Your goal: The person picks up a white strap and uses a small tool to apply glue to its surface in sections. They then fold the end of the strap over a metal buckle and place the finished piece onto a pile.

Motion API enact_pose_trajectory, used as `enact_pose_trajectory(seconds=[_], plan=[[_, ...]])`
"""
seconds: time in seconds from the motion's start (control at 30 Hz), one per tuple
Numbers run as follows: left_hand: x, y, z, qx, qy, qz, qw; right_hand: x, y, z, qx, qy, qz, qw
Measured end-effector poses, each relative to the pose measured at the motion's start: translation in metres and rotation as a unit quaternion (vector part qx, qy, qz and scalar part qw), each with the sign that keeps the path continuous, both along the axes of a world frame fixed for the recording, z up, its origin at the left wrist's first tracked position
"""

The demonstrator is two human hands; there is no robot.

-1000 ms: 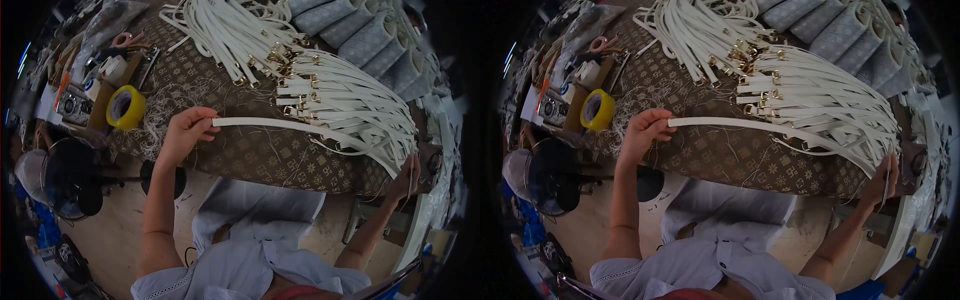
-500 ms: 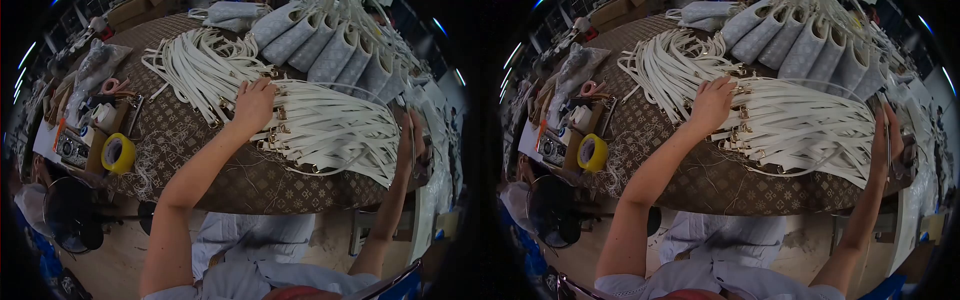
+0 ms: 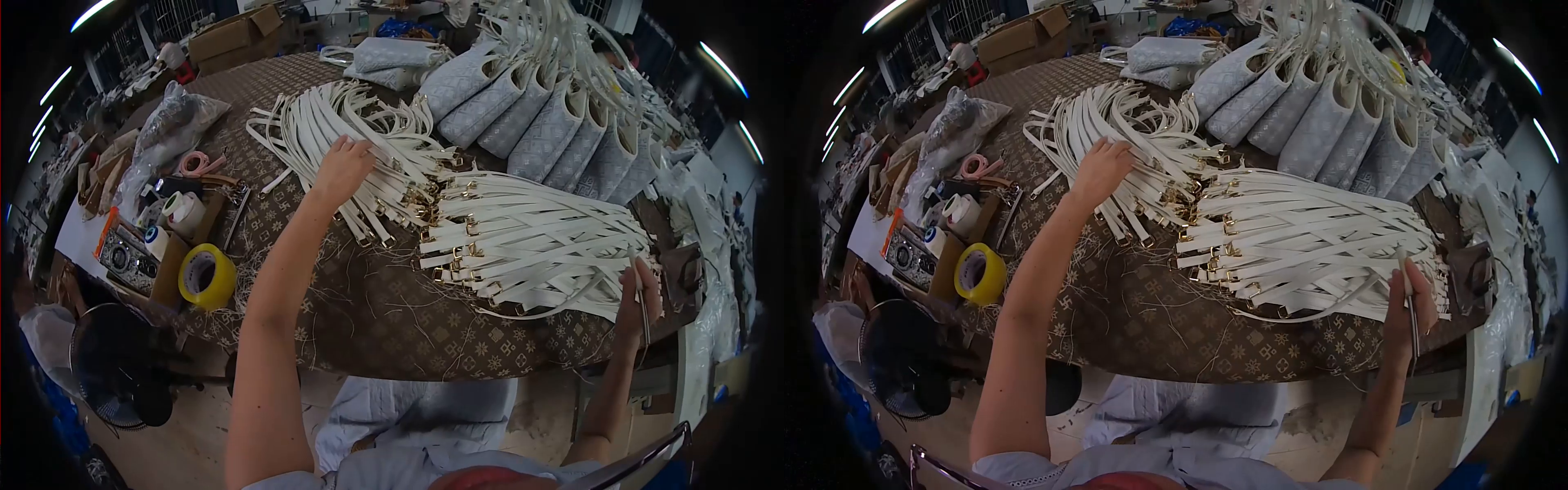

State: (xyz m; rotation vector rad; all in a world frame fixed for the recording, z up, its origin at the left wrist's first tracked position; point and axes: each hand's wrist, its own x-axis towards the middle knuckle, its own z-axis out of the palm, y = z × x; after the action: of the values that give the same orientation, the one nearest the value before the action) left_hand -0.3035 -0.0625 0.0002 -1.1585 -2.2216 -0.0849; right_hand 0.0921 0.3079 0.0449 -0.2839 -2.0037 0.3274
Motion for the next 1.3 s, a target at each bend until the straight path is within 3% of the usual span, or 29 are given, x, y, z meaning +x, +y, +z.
enact_pose_trajectory(seconds=[0.1,0.27,0.33,0.37,0.43,0.5,0.63,0.67,0.7,0.8,0.87,0.9,0.97,1.1,1.2,1.3], plan=[[0.022,-0.001,0.007,0.071,0.059,-0.056,0.994,-0.002,-0.029,0.008,-0.058,0.012,0.033,0.998],[0.126,0.023,0.048,0.051,-0.185,-0.096,0.977,-0.013,-0.070,0.004,-0.025,0.080,0.098,0.992],[0.179,0.036,0.056,-0.021,-0.160,-0.167,0.973,-0.023,-0.099,-0.003,-0.075,0.163,0.168,0.969],[0.203,0.043,0.057,0.008,-0.165,-0.211,0.963,-0.028,-0.113,-0.005,-0.088,0.196,0.182,0.959],[0.240,0.054,0.056,0.036,-0.170,-0.255,0.951,-0.029,-0.131,-0.005,-0.046,0.185,0.164,0.968],[0.264,0.060,0.056,0.120,-0.167,-0.313,0.927,-0.026,-0.142,-0.019,-0.099,0.126,0.149,0.976],[0.285,0.052,0.066,0.151,-0.180,-0.329,0.914,-0.009,-0.147,-0.019,-0.100,0.080,0.062,0.990],[0.283,0.038,0.073,0.111,-0.177,-0.295,0.932,-0.006,-0.142,-0.009,-0.020,0.125,0.038,0.991],[0.278,0.024,0.078,0.071,-0.173,-0.260,0.947,0.005,-0.131,-0.010,-0.068,0.152,0.034,0.985],[0.241,-0.034,0.084,0.211,-0.151,-0.146,0.955,0.034,-0.110,-0.010,-0.132,0.190,0.020,0.973],[0.228,-0.070,0.078,0.264,-0.137,-0.069,0.952,0.044,-0.106,-0.021,-0.164,0.113,-0.019,0.980],[0.223,-0.084,0.072,0.258,-0.144,-0.072,0.953,0.035,-0.116,-0.027,-0.144,0.107,0.012,0.984],[0.215,-0.104,0.055,0.194,-0.117,0.023,0.974,0.020,-0.138,-0.038,-0.112,0.017,0.018,0.993],[0.206,-0.114,0.011,0.094,-0.137,0.066,0.984,-0.006,-0.143,-0.082,-0.174,0.014,0.078,0.982],[0.206,-0.112,-0.016,0.025,-0.149,0.078,0.985,-0.001,-0.139,-0.093,-0.186,-0.011,0.037,0.982],[0.205,-0.108,-0.031,0.066,-0.160,0.066,0.983,0.008,-0.147,-0.093,-0.247,0.023,0.091,0.964]])
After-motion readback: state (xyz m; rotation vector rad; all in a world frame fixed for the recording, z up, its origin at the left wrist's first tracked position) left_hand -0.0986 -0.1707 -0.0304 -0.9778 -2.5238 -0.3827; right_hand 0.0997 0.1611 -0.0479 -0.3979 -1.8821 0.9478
